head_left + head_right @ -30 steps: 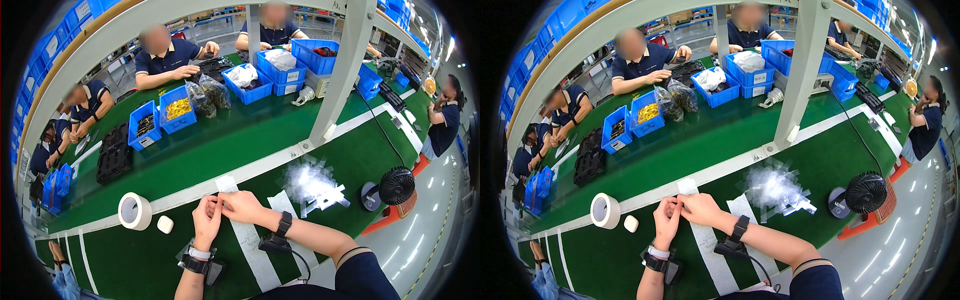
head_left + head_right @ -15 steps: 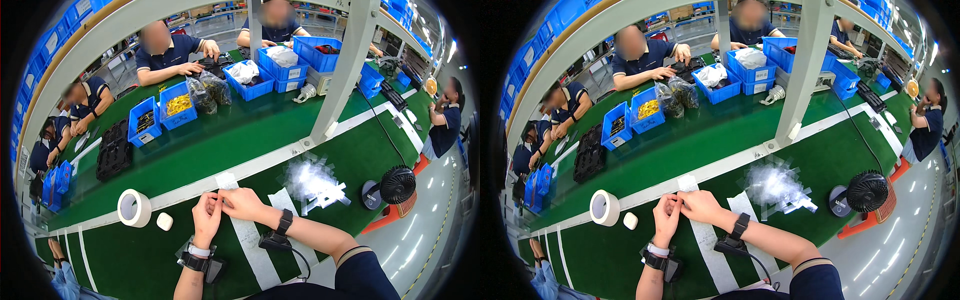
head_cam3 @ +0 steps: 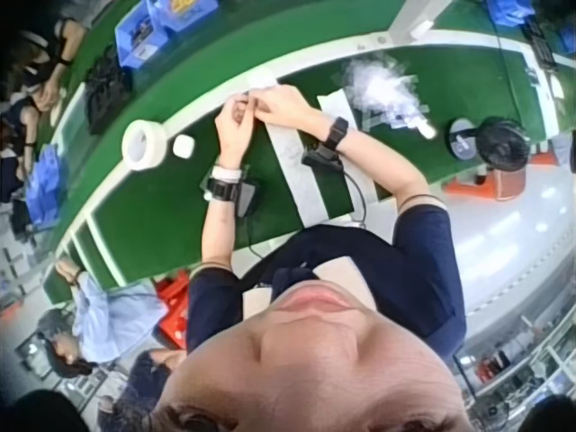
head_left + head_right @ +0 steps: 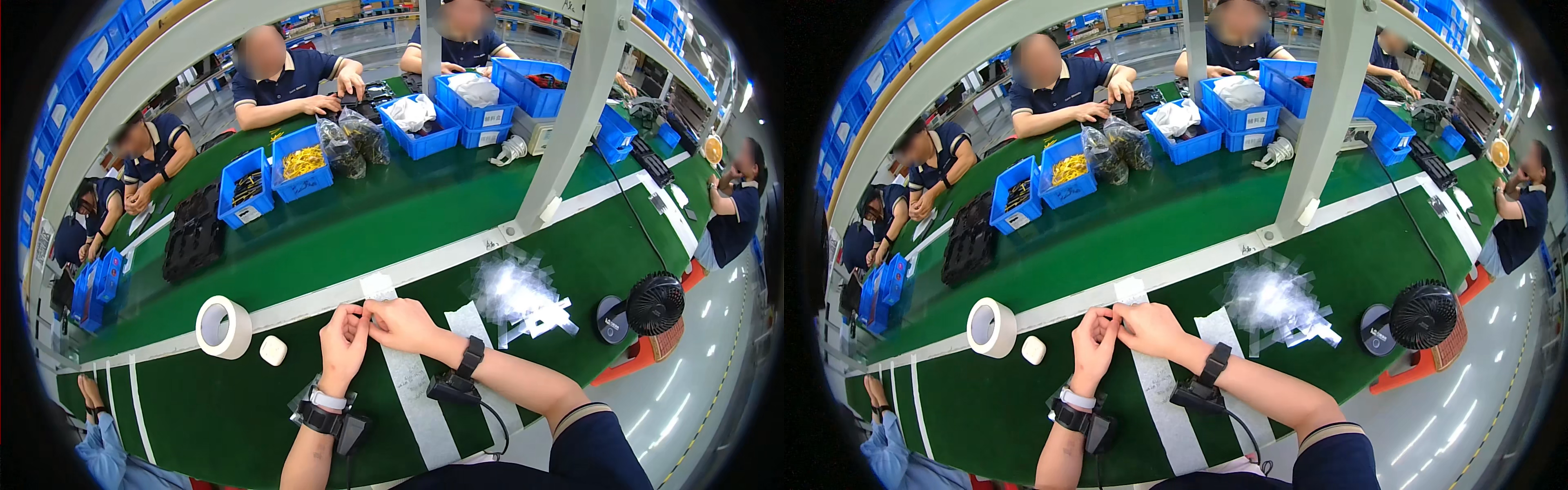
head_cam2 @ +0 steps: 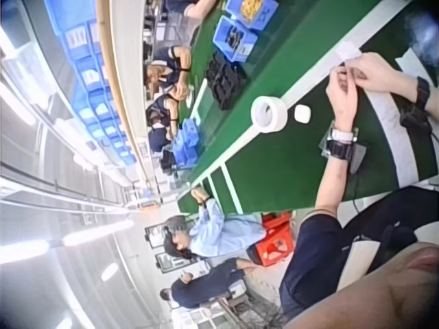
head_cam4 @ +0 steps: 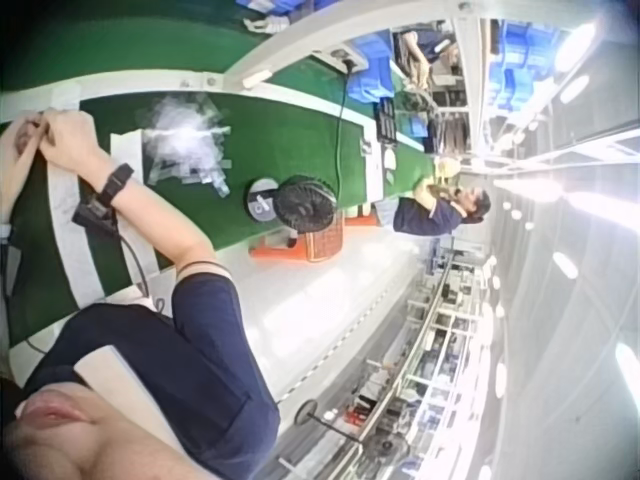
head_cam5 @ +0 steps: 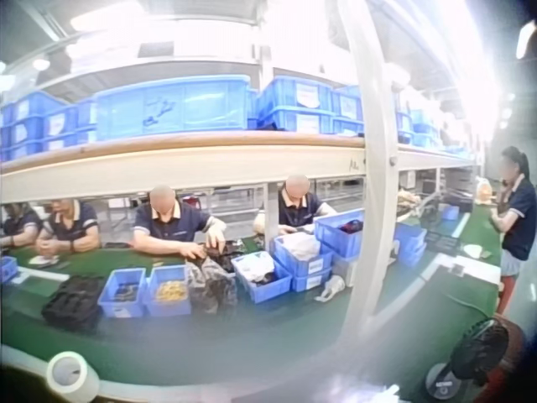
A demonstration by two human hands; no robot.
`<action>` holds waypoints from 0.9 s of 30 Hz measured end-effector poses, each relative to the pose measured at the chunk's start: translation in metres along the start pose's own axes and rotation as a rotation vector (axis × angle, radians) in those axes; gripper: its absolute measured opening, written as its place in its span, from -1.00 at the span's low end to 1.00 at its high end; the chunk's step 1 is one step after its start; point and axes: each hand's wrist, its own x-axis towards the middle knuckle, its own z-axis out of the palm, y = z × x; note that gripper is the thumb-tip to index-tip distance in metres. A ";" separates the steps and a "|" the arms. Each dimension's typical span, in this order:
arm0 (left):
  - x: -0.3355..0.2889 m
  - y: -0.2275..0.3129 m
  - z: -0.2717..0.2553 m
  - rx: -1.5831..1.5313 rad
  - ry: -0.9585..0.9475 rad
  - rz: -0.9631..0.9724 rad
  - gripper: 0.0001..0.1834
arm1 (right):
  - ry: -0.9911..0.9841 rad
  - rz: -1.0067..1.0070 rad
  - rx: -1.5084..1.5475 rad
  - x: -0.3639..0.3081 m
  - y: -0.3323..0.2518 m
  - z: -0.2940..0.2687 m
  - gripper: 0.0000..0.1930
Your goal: Assembling small electronic components on a factory production line.
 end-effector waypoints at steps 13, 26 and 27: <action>0.001 -0.002 0.002 0.008 0.004 0.001 -0.94 | -0.010 0.009 -0.030 0.001 0.000 -0.003 -0.83; 0.003 -0.007 0.001 0.003 0.028 0.017 -0.93 | 0.010 0.000 -0.034 0.001 0.001 0.001 -0.84; 0.002 -0.007 0.001 0.003 0.028 0.020 -0.93 | 0.009 0.001 -0.029 0.001 0.001 0.001 -0.84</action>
